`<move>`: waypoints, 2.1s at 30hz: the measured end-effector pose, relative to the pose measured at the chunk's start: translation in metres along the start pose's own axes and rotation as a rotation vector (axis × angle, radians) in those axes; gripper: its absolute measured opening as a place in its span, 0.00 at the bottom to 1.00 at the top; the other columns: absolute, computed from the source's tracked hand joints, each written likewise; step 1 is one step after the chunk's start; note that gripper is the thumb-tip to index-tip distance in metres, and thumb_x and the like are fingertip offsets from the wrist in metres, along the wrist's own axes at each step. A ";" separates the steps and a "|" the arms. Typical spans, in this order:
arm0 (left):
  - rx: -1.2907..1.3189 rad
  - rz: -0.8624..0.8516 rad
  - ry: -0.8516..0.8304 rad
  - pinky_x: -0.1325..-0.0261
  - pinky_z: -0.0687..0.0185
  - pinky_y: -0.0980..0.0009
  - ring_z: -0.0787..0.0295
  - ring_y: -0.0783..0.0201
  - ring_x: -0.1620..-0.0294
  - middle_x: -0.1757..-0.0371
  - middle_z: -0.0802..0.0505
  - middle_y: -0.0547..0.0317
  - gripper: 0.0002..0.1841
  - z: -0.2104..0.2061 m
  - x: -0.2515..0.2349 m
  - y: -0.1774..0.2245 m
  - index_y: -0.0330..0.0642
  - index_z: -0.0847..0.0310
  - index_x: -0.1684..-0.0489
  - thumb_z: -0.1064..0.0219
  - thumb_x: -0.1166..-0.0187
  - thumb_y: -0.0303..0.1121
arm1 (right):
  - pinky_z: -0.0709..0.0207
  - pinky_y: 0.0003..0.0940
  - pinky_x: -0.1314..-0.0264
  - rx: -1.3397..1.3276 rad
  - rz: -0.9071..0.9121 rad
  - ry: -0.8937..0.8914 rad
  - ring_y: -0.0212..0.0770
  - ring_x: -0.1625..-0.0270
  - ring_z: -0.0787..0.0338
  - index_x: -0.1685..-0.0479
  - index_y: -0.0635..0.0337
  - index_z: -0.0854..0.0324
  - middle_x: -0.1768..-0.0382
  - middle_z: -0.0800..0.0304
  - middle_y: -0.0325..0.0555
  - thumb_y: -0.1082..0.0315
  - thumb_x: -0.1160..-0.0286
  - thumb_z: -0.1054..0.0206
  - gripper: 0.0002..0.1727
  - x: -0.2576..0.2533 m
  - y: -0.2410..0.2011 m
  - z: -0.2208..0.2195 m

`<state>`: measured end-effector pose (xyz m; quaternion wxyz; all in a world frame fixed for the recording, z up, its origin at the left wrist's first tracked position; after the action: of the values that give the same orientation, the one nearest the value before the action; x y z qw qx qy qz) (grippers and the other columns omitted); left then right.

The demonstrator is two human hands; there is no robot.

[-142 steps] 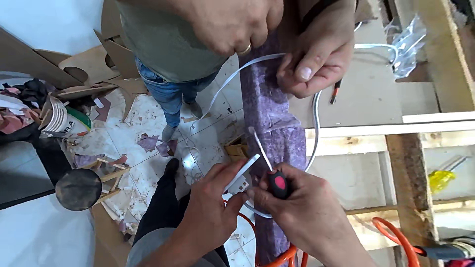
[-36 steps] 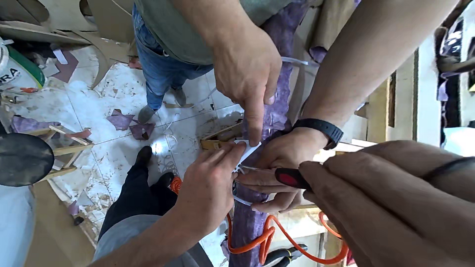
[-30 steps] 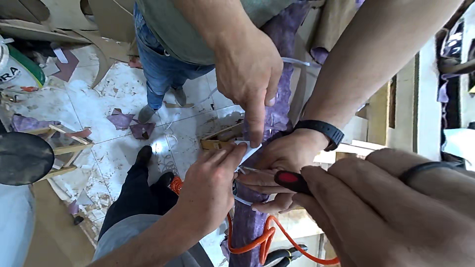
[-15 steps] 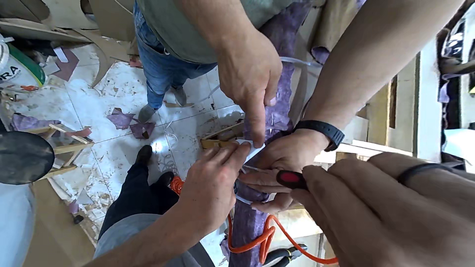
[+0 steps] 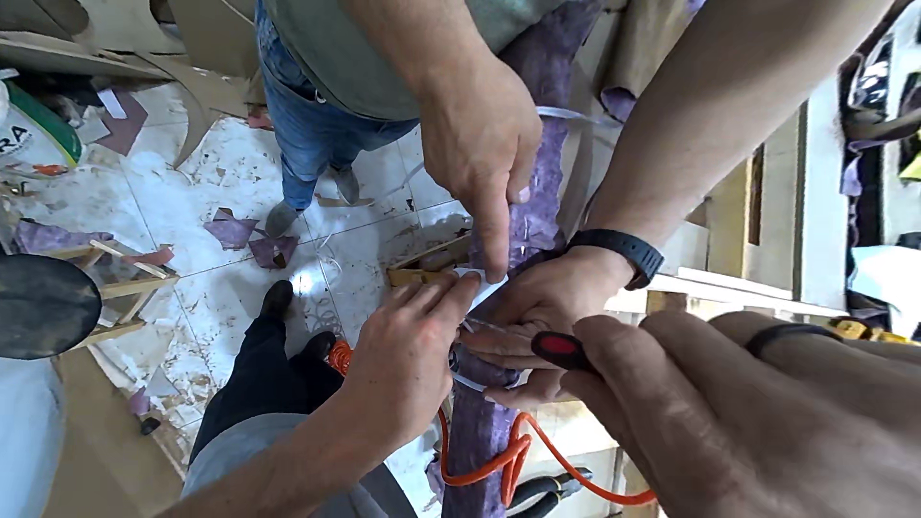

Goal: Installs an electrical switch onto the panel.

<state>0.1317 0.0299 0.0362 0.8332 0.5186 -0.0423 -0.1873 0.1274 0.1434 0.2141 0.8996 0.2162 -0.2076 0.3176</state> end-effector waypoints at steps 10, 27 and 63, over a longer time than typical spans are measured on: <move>0.003 -0.018 0.010 0.36 0.13 0.66 0.11 0.62 0.35 0.31 0.10 0.59 0.26 -0.001 -0.001 0.003 0.47 0.16 0.27 0.31 0.27 0.22 | 0.36 0.47 0.78 0.067 0.038 0.066 0.56 0.79 0.22 0.62 0.69 0.19 0.78 0.22 0.56 0.66 0.10 0.46 0.17 0.000 0.004 0.002; 0.013 -0.022 -0.007 0.36 0.13 0.65 0.12 0.62 0.35 0.32 0.09 0.60 0.26 -0.002 -0.003 0.002 0.48 0.16 0.27 0.31 0.27 0.22 | 0.42 0.42 0.87 0.032 0.080 0.034 0.53 0.84 0.26 0.64 0.68 0.24 0.75 0.26 0.55 0.69 0.18 0.46 0.11 -0.009 0.006 -0.001; 0.000 -0.074 -0.009 0.31 0.16 0.65 0.12 0.61 0.31 0.30 0.09 0.59 0.25 -0.001 -0.005 0.000 0.47 0.15 0.28 0.35 0.26 0.22 | 0.50 0.40 0.84 0.145 0.086 0.285 0.48 0.85 0.33 0.71 0.68 0.26 0.81 0.32 0.50 0.83 0.21 0.56 0.15 -0.008 0.003 -0.011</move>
<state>0.1276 0.0329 0.0367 0.8256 0.5189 -0.0268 -0.2202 0.1226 0.1471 0.2022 0.8876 0.2239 -0.0634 0.3974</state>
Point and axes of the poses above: each hand's wrist, its own x-axis away from the middle knuckle, its own z-axis out of the back of the hand, y = z × x, the point moved 3 cm from there along -x, towards the middle knuckle
